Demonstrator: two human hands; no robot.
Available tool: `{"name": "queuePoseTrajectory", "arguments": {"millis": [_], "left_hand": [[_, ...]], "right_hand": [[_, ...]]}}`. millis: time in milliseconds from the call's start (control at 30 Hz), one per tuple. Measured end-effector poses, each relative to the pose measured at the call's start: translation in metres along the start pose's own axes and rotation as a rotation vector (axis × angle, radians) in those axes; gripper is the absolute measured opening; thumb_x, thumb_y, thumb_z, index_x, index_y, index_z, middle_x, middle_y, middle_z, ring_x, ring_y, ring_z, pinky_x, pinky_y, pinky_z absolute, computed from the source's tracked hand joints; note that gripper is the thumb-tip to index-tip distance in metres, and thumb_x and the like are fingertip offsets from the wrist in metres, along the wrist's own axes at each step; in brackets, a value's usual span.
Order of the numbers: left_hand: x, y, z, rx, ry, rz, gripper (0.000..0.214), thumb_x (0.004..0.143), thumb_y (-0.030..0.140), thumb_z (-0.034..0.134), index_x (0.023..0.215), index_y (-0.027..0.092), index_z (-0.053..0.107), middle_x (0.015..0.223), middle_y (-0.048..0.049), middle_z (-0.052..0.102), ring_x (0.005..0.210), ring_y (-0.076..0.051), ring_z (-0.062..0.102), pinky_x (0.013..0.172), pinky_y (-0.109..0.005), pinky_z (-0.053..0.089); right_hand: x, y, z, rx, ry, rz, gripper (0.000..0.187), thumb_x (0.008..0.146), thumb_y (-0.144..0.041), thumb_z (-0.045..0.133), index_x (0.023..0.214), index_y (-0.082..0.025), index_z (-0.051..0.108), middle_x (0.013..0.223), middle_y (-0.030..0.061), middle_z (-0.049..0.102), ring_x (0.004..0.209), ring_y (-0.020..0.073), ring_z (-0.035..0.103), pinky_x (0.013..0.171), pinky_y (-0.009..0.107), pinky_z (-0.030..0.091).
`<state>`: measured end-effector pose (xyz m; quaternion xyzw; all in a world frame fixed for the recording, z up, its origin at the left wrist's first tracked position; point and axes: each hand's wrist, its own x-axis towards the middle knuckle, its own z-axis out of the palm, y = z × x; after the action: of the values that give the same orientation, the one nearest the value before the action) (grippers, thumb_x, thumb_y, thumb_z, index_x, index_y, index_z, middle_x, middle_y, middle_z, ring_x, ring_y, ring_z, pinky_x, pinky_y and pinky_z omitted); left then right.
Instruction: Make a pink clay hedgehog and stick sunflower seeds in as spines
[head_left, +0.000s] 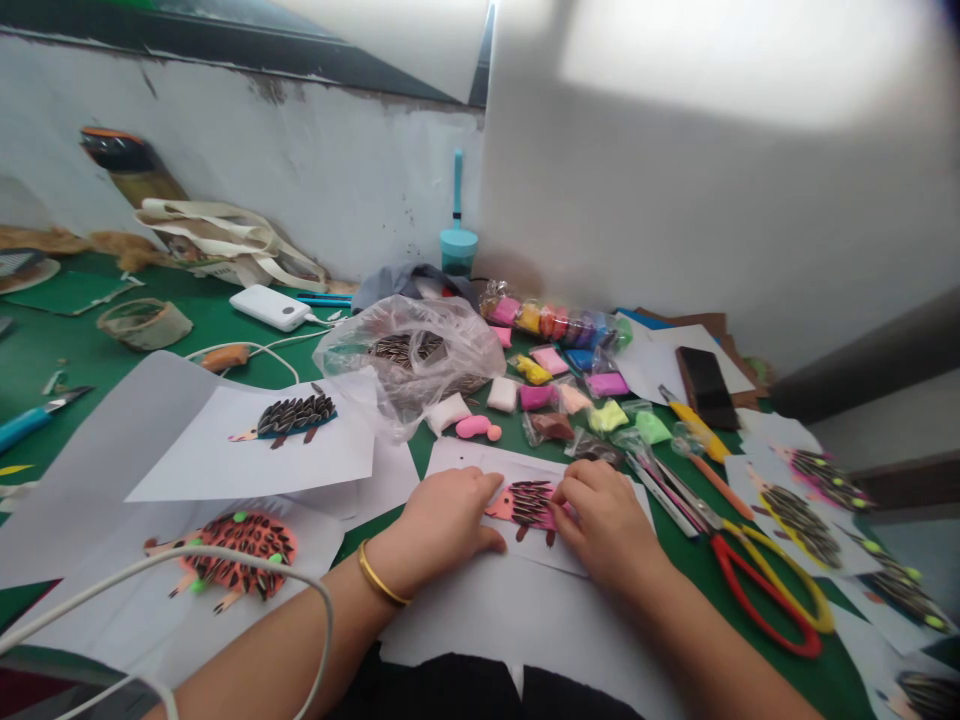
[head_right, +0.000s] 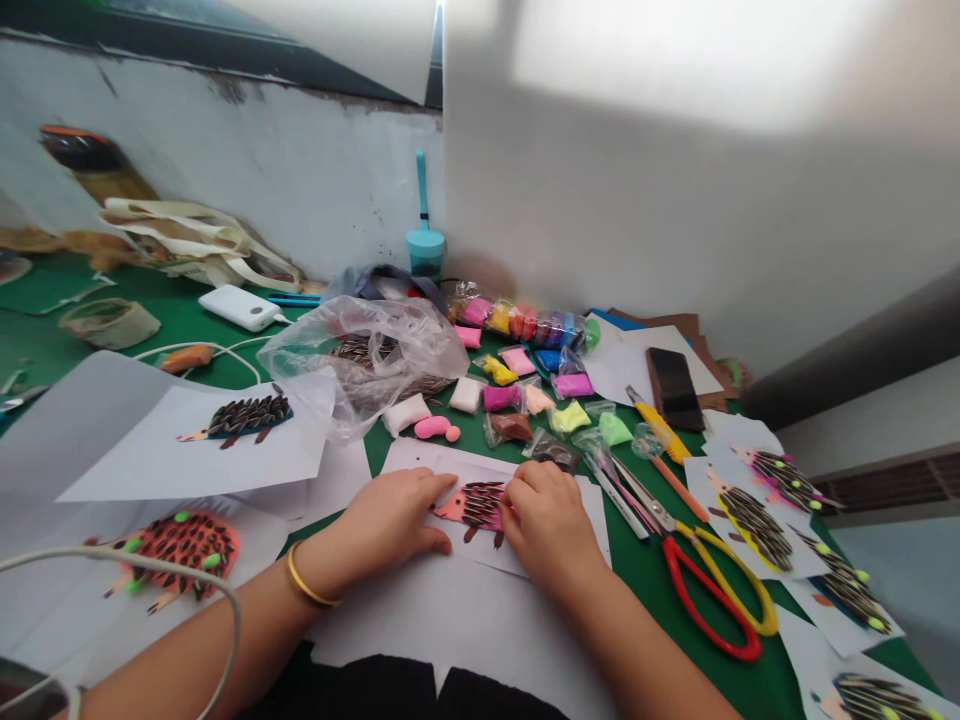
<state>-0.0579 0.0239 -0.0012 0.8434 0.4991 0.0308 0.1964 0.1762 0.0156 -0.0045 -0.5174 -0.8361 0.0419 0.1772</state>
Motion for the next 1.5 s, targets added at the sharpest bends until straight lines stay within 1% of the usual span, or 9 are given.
{"name": "queuePoseTrajectory", "arguments": {"millis": [367, 533, 633, 733, 867, 1067, 1200, 1500], "left_hand": [[-0.001, 0.0, 0.0, 0.008, 0.003, 0.008, 0.064, 0.071, 0.055, 0.078, 0.123, 0.023, 0.06, 0.097, -0.006, 0.067, 0.088, -0.028, 0.065, 0.073, -0.035, 0.048], [-0.001, 0.0, 0.0, 0.008, -0.005, -0.005, 0.064, 0.072, 0.055, 0.077, 0.126, 0.024, 0.059, 0.099, -0.0066, 0.067, 0.09, -0.028, 0.065, 0.074, -0.036, 0.048], [-0.001, 0.0, 0.0, 0.007, -0.004, -0.008, 0.065, 0.072, 0.054, 0.077, 0.126, 0.025, 0.058, 0.1, -0.0064, 0.068, 0.091, -0.028, 0.065, 0.074, -0.035, 0.048], [-0.001, 0.0, 0.0, -0.002, -0.002, -0.008, 0.065, 0.071, 0.054, 0.077, 0.127, 0.025, 0.058, 0.101, -0.0064, 0.068, 0.092, -0.028, 0.065, 0.075, -0.035, 0.048], [-0.001, 0.0, 0.001, -0.009, -0.005, -0.008, 0.065, 0.071, 0.053, 0.078, 0.126, 0.025, 0.058, 0.104, -0.007, 0.068, 0.094, -0.028, 0.065, 0.078, -0.035, 0.049], [-0.001, -0.001, 0.001, -0.004, -0.01, -0.018, 0.066, 0.071, 0.054, 0.077, 0.127, 0.026, 0.057, 0.104, -0.0067, 0.068, 0.094, -0.028, 0.065, 0.077, -0.035, 0.049], [-0.001, 0.0, 0.001, -0.009, -0.013, -0.016, 0.065, 0.072, 0.053, 0.077, 0.127, 0.025, 0.058, 0.104, -0.0073, 0.068, 0.094, -0.029, 0.065, 0.078, -0.036, 0.049], [-0.001, 0.002, -0.003, -0.023, -0.035, -0.036, 0.064, 0.073, 0.052, 0.076, 0.128, 0.024, 0.058, 0.102, -0.0082, 0.067, 0.093, -0.029, 0.065, 0.077, -0.037, 0.048]], "right_hand": [[0.001, -0.002, 0.001, -0.015, -0.025, 0.01, 0.011, 0.086, -0.017, 0.062, 0.074, -0.019, 0.063, 0.086, 0.004, 0.062, 0.084, 0.0203, 0.05, 0.075, 0.033, 0.032], [0.0, -0.001, -0.002, -0.016, -0.028, 0.013, 0.009, 0.086, -0.02, 0.063, 0.078, -0.021, 0.066, 0.089, 0.0042, 0.062, 0.086, 0.0209, 0.051, 0.075, 0.034, 0.033], [0.0, 0.003, -0.006, -0.009, -0.016, 0.014, 0.003, 0.085, -0.024, 0.065, 0.084, -0.023, 0.068, 0.093, 0.0045, 0.063, 0.087, 0.0214, 0.053, 0.076, 0.034, 0.035], [-0.001, 0.012, -0.012, 0.037, -0.019, 0.008, 0.007, 0.084, -0.026, 0.067, 0.09, -0.023, 0.068, 0.096, 0.005, 0.062, 0.091, 0.0223, 0.054, 0.078, 0.035, 0.038], [0.0, 0.021, -0.016, 0.08, -0.051, 0.025, 0.005, 0.084, -0.022, 0.066, 0.087, -0.024, 0.068, 0.095, 0.0047, 0.061, 0.091, 0.0224, 0.055, 0.08, 0.035, 0.04], [0.001, 0.02, -0.01, 0.066, -0.082, 0.01, 0.009, 0.086, -0.022, 0.064, 0.083, -0.024, 0.072, 0.092, 0.0051, 0.062, 0.086, 0.0212, 0.054, 0.077, 0.035, 0.039], [0.002, 0.019, -0.006, 0.053, -0.075, -0.003, 0.012, 0.088, -0.022, 0.063, 0.083, -0.025, 0.074, 0.09, 0.0047, 0.063, 0.084, 0.02, 0.053, 0.075, 0.034, 0.039], [0.004, 0.017, -0.004, 0.101, -0.041, -0.006, 0.012, 0.09, -0.022, 0.06, 0.086, -0.022, 0.072, 0.092, 0.0056, 0.063, 0.086, 0.0205, 0.054, 0.077, 0.034, 0.039]]}}
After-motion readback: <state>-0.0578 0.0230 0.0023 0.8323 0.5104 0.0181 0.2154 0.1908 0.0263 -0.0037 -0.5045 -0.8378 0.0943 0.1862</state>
